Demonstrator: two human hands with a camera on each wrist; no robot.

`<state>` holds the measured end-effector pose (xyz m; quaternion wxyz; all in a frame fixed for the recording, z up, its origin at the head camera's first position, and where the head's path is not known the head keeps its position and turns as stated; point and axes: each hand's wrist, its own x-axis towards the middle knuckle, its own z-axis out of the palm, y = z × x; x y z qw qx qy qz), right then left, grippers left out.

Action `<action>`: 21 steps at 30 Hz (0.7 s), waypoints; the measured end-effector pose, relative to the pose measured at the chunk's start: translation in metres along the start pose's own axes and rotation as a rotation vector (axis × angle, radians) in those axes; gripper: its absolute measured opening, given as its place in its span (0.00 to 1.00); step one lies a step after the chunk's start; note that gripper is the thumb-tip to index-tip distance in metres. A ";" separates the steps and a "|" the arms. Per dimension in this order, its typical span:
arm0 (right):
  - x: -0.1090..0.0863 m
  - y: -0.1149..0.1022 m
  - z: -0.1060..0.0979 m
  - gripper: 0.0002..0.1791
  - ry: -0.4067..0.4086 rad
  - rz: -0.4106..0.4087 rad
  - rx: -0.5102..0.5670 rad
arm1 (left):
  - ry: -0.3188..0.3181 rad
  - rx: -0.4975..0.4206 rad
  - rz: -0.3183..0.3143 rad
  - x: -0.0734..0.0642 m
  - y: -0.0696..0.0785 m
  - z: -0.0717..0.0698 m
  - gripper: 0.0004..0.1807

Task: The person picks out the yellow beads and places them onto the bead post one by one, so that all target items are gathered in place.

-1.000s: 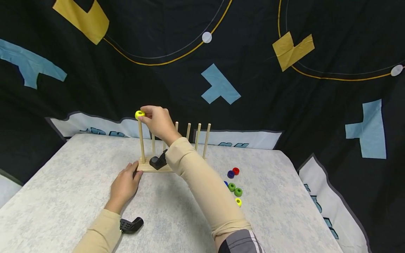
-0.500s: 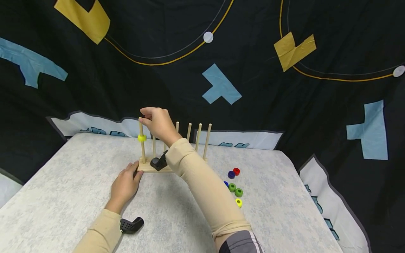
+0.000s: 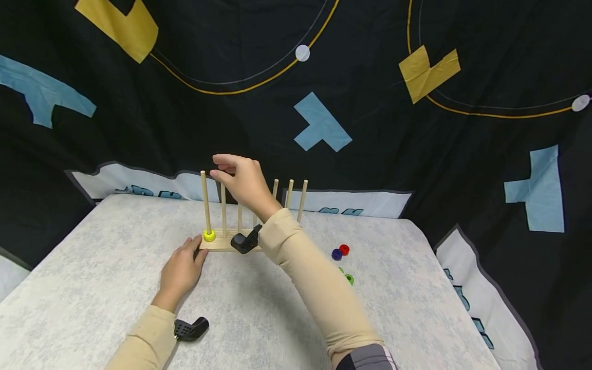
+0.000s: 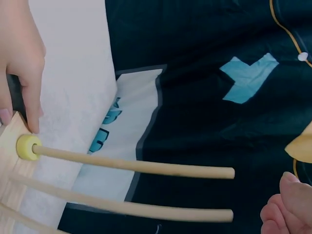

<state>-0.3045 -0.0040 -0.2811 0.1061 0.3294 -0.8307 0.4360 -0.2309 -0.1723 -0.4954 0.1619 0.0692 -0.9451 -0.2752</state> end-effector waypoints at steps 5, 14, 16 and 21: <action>-0.016 0.008 -0.015 0.20 0.036 -0.015 0.017 | -0.008 -0.006 -0.004 -0.001 0.000 -0.001 0.28; -0.048 0.028 -0.042 0.20 0.065 -0.017 0.050 | -0.006 0.004 -0.005 -0.002 0.002 -0.001 0.28; -0.057 0.034 -0.049 0.20 0.076 -0.010 0.057 | -0.006 0.004 -0.005 -0.002 0.003 -0.001 0.28; -0.078 0.050 -0.064 0.20 0.102 0.002 0.061 | -0.014 0.002 -0.009 -0.002 0.004 -0.001 0.28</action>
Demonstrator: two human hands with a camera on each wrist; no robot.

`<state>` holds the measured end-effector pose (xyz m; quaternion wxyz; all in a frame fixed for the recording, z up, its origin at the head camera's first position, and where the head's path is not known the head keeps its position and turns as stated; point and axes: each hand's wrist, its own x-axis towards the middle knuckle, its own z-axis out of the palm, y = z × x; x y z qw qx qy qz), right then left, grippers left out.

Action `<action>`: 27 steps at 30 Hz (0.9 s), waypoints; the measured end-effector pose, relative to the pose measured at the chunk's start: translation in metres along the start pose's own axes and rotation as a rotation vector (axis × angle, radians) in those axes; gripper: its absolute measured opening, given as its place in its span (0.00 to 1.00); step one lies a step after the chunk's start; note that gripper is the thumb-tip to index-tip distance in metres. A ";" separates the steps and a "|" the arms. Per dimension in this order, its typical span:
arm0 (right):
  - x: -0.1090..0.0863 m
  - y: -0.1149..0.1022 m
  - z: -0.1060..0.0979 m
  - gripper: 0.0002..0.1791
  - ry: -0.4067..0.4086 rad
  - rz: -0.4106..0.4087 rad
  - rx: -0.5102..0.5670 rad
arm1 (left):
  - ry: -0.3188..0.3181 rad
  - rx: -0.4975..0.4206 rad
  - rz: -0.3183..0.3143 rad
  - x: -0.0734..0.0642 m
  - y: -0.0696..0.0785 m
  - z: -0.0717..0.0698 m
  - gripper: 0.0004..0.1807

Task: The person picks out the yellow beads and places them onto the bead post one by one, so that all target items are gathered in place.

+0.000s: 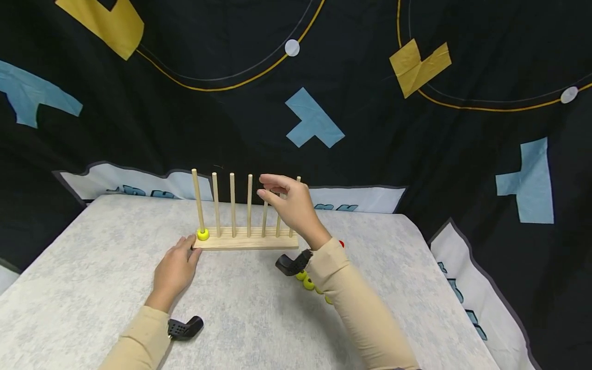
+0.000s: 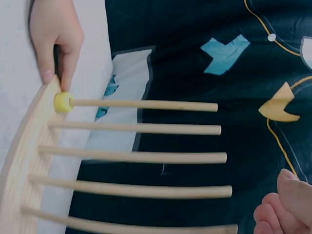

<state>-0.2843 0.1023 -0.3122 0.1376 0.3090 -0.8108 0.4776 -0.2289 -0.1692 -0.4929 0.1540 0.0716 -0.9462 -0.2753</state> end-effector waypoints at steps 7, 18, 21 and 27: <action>-0.026 0.018 -0.016 0.20 0.027 0.046 -0.033 | 0.000 -0.002 0.003 0.001 -0.001 0.000 0.28; -0.065 0.050 -0.027 0.20 0.027 0.201 -0.070 | 0.009 -0.002 0.019 0.001 0.000 -0.001 0.28; -0.075 0.059 -0.029 0.19 0.014 0.245 -0.068 | 0.012 -0.003 0.024 0.001 0.000 -0.002 0.28; -0.093 0.078 -0.030 0.19 -0.069 0.344 -0.129 | 0.018 -0.005 0.037 0.000 0.001 -0.002 0.27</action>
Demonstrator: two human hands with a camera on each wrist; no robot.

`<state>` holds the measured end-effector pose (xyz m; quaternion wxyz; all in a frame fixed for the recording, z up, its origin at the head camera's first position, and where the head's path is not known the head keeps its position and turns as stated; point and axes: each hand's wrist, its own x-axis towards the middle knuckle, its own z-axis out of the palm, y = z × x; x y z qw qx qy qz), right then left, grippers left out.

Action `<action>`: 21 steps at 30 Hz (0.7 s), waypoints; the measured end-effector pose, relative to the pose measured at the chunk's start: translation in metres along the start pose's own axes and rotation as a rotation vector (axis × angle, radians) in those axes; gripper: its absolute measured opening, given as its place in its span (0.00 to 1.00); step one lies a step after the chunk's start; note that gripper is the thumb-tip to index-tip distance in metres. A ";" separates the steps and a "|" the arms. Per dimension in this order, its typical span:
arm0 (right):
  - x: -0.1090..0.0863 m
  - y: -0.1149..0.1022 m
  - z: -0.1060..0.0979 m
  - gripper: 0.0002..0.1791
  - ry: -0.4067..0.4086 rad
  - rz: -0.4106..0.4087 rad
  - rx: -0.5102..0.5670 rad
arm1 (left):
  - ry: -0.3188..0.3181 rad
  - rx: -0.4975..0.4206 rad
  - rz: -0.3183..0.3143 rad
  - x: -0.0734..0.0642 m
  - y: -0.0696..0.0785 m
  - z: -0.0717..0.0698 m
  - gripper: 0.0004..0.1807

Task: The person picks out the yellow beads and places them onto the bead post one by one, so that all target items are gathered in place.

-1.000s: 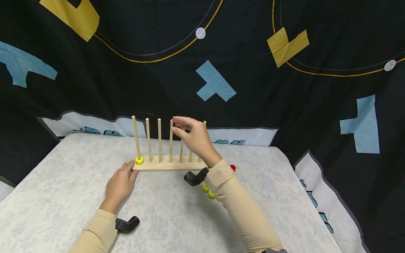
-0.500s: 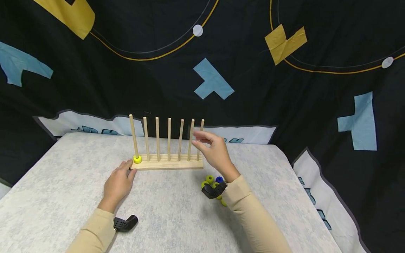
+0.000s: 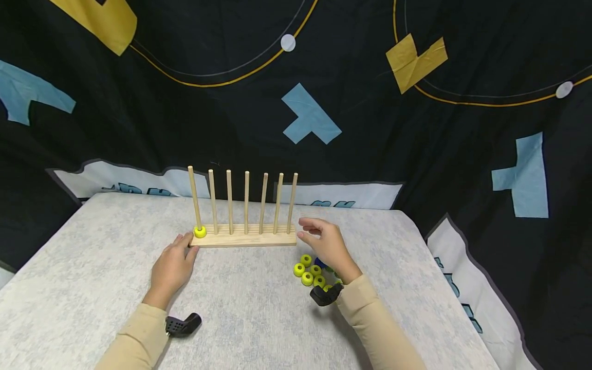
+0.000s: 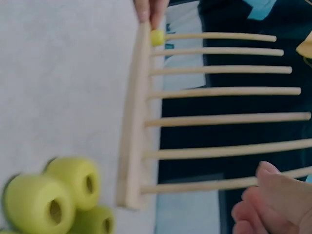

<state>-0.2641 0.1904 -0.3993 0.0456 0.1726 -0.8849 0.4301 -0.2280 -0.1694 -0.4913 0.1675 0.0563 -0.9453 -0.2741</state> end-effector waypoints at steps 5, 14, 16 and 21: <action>-0.009 0.014 0.001 0.20 -0.086 0.061 -0.082 | 0.006 0.001 0.001 0.000 0.001 0.000 0.27; -0.020 0.032 0.003 0.20 -0.192 0.089 -0.121 | 0.006 -0.014 0.012 0.001 -0.002 0.002 0.27; -0.021 0.034 0.003 0.20 -0.216 0.091 -0.128 | 0.005 -0.016 0.012 0.001 -0.002 0.002 0.27; -0.020 0.035 0.006 0.19 -0.261 0.068 -0.174 | 0.004 -0.013 0.008 0.001 -0.001 0.002 0.27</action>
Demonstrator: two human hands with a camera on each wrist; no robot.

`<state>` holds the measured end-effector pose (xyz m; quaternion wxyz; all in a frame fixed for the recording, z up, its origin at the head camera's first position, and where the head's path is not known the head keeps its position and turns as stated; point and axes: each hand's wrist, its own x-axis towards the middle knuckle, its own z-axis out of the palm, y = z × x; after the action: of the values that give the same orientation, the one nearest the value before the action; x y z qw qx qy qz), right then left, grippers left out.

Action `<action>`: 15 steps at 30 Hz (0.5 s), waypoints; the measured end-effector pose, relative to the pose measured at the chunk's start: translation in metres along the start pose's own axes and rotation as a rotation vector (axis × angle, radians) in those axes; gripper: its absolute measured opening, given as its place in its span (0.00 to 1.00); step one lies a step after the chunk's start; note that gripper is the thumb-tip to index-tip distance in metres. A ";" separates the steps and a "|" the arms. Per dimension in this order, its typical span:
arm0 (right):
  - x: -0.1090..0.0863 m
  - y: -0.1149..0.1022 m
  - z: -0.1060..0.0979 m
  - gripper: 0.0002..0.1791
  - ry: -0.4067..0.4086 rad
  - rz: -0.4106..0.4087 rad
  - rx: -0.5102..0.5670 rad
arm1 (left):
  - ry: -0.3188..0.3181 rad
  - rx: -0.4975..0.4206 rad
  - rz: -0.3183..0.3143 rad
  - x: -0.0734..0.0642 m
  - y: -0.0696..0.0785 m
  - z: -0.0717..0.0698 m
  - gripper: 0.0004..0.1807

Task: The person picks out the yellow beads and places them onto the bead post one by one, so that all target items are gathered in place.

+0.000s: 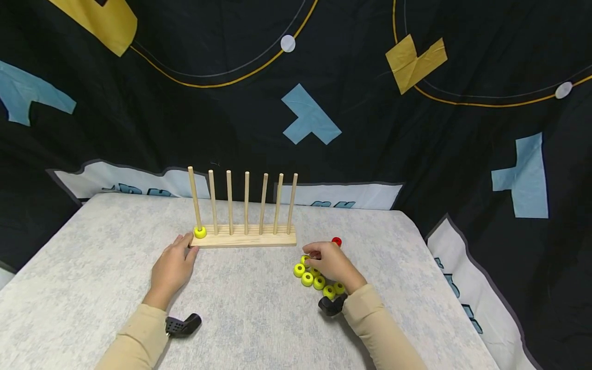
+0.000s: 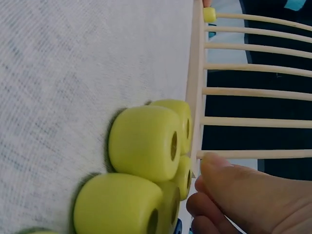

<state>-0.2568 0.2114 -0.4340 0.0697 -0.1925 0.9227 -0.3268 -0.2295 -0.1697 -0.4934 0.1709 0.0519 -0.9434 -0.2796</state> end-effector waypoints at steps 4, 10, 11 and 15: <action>0.003 0.000 0.003 0.19 -0.005 0.011 -0.030 | -0.004 0.000 -0.005 0.000 0.000 0.000 0.27; 0.006 0.000 0.007 0.18 0.016 0.025 -0.050 | -0.006 0.003 -0.011 0.000 -0.001 0.001 0.27; 0.007 0.000 0.007 0.18 0.020 0.030 -0.051 | -0.007 0.004 -0.010 0.000 -0.001 0.001 0.27; 0.008 0.002 0.009 0.18 0.034 0.043 -0.056 | -0.008 0.000 -0.009 0.000 -0.002 0.001 0.27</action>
<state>-0.2619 0.2043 -0.4418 0.0558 -0.1692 0.9364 -0.3023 -0.2295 -0.1707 -0.4949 0.1656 0.0551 -0.9439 -0.2805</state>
